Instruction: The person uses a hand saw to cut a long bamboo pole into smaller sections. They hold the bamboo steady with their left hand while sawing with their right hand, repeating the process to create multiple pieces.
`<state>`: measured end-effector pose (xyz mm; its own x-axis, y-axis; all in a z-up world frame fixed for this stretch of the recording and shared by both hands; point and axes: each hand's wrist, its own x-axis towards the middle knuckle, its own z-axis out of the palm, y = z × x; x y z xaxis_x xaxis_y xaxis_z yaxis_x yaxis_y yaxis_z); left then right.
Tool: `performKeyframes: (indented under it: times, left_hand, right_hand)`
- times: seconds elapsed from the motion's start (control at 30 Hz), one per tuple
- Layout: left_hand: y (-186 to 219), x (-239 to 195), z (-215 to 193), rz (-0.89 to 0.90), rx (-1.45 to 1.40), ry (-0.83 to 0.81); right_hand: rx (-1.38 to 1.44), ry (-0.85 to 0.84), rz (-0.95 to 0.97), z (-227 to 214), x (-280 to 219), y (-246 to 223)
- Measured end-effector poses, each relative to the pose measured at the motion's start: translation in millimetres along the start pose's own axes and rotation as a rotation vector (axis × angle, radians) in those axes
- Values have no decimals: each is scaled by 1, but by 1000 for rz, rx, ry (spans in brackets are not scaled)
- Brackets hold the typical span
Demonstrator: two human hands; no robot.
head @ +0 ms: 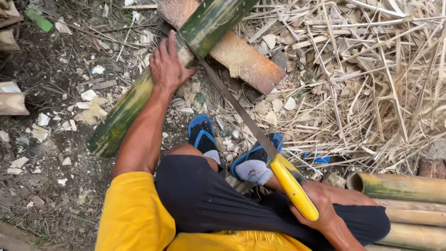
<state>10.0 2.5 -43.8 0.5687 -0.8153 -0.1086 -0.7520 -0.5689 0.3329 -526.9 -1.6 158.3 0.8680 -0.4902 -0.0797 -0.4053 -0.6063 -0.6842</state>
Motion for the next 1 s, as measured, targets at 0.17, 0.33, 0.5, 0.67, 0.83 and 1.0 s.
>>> performKeyframes:
  times: [0.17, 0.33, 0.5, 0.67, 0.83, 1.0]
  left_hand:
    - [3, -9, 3, 37, -13, 149]
    - [-1, -16, -19, 1, 2, 94]
    - [-12, 13, -27, 35, -78, -41]
    - [-16, 8, -18, 11, 3, -60]
    - [-7, -1, -10, 88, 27, 145]
    - [-16, 13, -22, 39, -50, 43]
  right_hand:
    - [540, -254, 505, 80, 194, 28]
    - [116, 128, -160, 108, 280, 6]
    - [73, -88, 165, 27, 51, 11]
    - [23, -63, -21, 20, 30, 9]
    - [169, 149, -169, 129, 297, 24]
    - [69, 49, -187, 87, 196, 31]
